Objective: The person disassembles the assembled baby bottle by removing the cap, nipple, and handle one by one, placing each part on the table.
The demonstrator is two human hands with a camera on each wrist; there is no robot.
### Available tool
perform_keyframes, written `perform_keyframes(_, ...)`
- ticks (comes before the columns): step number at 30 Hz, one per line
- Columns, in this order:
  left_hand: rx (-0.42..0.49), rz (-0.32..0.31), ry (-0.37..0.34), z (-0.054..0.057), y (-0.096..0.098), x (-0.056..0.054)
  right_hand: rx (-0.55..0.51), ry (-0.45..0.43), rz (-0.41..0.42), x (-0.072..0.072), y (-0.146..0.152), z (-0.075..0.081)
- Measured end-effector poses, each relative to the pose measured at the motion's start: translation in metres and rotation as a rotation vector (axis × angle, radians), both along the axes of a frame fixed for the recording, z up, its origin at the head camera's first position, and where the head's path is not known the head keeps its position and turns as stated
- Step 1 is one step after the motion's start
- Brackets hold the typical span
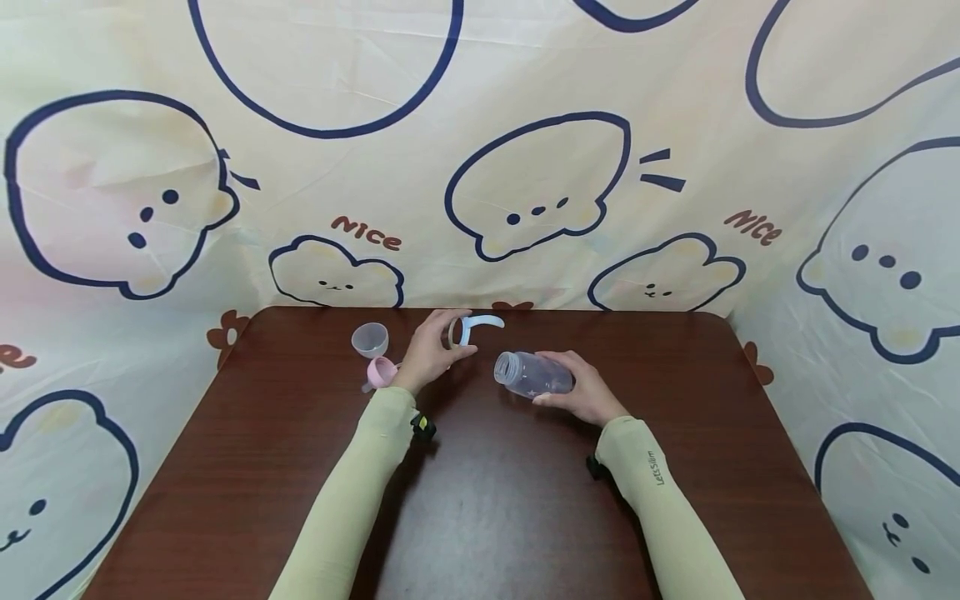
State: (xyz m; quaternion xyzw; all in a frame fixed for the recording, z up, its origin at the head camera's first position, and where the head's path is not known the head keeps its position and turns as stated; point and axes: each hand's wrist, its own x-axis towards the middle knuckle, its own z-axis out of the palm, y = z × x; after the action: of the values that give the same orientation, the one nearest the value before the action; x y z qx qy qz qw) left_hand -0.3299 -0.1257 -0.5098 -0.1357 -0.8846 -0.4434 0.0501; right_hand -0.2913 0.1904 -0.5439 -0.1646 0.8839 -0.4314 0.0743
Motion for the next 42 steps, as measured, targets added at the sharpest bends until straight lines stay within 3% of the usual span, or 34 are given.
perform_keyframes(23,0.016,0.03,-0.024,-0.003,-0.009,-0.008,0.011,-0.025,-0.001,-0.002,0.0,0.0)
perform_keyframes(42,0.03,0.02,-0.06,-0.004,-0.01,-0.01,0.007,-0.014,0.001,-0.001,0.001,-0.002)
